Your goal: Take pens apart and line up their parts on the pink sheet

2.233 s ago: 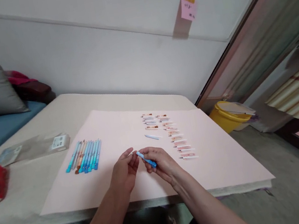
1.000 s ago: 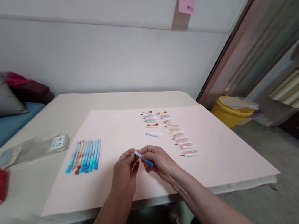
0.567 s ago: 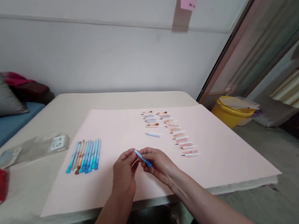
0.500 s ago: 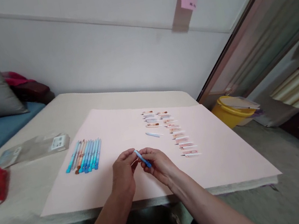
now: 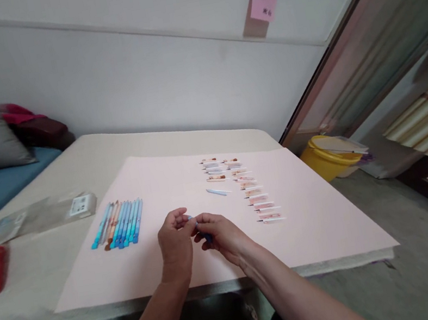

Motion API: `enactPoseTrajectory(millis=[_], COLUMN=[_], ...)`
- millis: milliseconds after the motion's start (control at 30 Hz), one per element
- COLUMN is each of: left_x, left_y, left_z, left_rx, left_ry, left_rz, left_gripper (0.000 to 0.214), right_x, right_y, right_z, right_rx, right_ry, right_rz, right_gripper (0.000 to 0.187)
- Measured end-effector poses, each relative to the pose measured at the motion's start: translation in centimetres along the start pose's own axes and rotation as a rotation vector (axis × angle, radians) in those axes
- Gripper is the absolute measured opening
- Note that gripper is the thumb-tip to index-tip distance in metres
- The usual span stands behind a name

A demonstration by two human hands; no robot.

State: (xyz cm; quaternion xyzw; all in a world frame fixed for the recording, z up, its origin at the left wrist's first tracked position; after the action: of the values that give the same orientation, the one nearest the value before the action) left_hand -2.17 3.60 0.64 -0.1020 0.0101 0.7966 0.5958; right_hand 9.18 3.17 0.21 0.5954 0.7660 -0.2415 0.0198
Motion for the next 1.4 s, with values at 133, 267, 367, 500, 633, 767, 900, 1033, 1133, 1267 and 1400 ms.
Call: enactPoseTrajectory(millis=[133,267,367,500,633,767,900,1033,1133,1267,1400], left_x=[-0.2,-0.4,-0.3,-0.2,0.0,-0.1,0.3,1.0,1.3,1.5,1.4], left_y=[-0.1,-0.2,-0.3,-0.1,0.3,0.2,0.0,-0.2,-0.4,-0.7,-1.2], left_z=[0.6,0.8,0.4,0.2,0.6,0.9,0.9,0.6,0.4,0.1,-0.1], left_rx=[0.033,0.045,-0.001,-0.071,-0.113,-0.126,-0.134,-0.162,-0.164,-0.169,-0.159], left_ry=[-0.019,-0.044,-0.025,0.006,0.062,0.127,0.161,0.207,0.245,0.291,0.309], left_rz=[-0.002,-0.005,-0.035,-0.044,-0.026,-0.044,-0.058,-0.042,-0.045,-0.048,-0.064], left_gripper=[0.031,0.028,0.029,0.031,0.031,0.029,0.026,0.026,0.027,0.026,0.025], right_x=[-0.1,-0.2,0.1,1.6,4.6,7.8,10.8,13.3,14.1,14.0,14.3], right_y=[-0.1,-0.2,0.0,1.6,6.3,10.9,13.5,14.8,15.3,16.0,17.1], right_z=[-0.4,-0.9,-1.1,-1.1,-2.5,-4.7,-6.5,-7.0,-6.6,-5.8,-5.5], right_rx=[-0.062,-0.141,-0.182,-0.218,-0.575,-1.056,-1.140,-1.152,-1.113,-1.028,-1.036], right_ry=[0.028,0.091,0.116,0.136,0.251,0.320,0.335,0.338,0.340,0.351,0.356], right_rz=[-0.019,-0.030,-0.035,-0.053,0.085,0.178,0.183,0.174,0.137,0.088,0.092], right_gripper=[0.017,0.013,0.012,0.015,0.016,0.013,0.017,0.016,0.017,0.021,0.026])
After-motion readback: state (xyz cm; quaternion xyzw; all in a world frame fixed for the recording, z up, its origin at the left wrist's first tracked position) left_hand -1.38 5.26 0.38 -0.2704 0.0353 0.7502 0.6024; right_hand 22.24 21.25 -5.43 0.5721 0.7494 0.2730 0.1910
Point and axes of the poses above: each hand's wrist, its own x-axis towards the middle knuckle, its own y-axis out of the back of the hand, z = x × y, the point moved 6 cm from there along x, towards the middle knuckle, and after that the axes turned 3 degrees about y, right-handed, at the moved point
